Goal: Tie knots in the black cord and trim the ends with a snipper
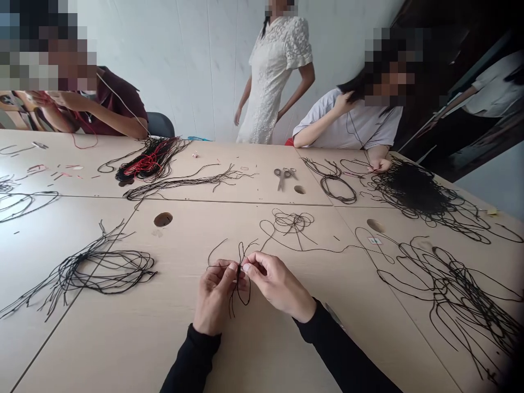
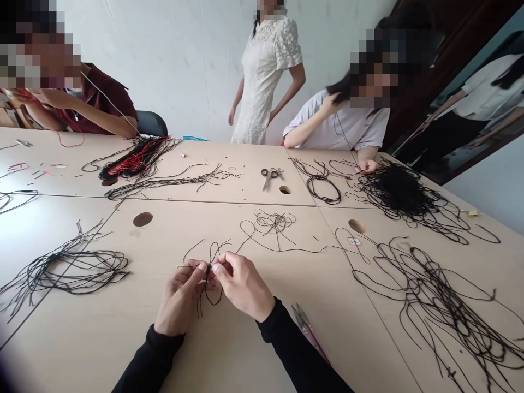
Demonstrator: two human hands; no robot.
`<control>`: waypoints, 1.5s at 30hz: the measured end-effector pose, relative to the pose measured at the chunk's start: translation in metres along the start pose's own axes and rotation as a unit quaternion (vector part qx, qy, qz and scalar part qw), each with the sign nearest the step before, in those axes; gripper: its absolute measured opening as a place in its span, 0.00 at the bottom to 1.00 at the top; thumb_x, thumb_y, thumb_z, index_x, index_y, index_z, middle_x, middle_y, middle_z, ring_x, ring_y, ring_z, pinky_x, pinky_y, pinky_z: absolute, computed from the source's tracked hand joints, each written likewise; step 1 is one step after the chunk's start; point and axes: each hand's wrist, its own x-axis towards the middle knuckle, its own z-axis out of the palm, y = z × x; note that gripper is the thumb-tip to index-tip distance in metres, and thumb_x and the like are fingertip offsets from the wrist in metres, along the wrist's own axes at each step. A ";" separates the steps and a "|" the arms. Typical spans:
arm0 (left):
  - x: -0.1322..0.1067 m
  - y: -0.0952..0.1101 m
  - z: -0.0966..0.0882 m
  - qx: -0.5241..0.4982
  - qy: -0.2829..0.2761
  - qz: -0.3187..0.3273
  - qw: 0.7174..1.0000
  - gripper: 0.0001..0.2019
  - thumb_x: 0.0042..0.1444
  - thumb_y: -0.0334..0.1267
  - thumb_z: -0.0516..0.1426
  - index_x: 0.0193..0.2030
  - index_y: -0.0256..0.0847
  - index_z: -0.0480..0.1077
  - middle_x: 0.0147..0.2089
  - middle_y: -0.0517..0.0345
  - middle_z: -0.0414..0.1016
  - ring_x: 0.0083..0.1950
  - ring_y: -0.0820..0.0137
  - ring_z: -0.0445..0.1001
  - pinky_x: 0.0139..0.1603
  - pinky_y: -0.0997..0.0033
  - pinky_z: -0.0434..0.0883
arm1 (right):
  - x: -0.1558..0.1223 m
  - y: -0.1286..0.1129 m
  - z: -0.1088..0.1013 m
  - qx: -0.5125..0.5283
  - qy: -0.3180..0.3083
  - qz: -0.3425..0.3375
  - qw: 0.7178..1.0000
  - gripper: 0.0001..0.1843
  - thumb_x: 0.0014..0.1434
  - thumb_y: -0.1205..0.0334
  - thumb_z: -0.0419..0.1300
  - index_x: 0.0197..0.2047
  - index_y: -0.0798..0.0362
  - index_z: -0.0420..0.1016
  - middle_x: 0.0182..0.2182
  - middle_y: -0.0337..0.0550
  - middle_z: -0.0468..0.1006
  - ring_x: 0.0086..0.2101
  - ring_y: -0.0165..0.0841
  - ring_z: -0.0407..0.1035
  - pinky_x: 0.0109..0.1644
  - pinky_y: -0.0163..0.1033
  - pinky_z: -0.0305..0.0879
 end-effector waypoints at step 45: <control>0.000 0.003 -0.001 -0.018 0.018 -0.008 1.000 0.14 0.52 0.45 0.62 0.35 0.36 0.66 0.28 0.59 0.72 0.29 0.73 0.71 0.33 0.70 0.73 | -0.001 -0.001 -0.001 -0.067 0.006 -0.015 0.998 0.10 0.63 0.59 0.50 0.33 0.53 0.68 0.24 0.37 0.71 0.24 0.30 0.62 0.31 0.35 0.59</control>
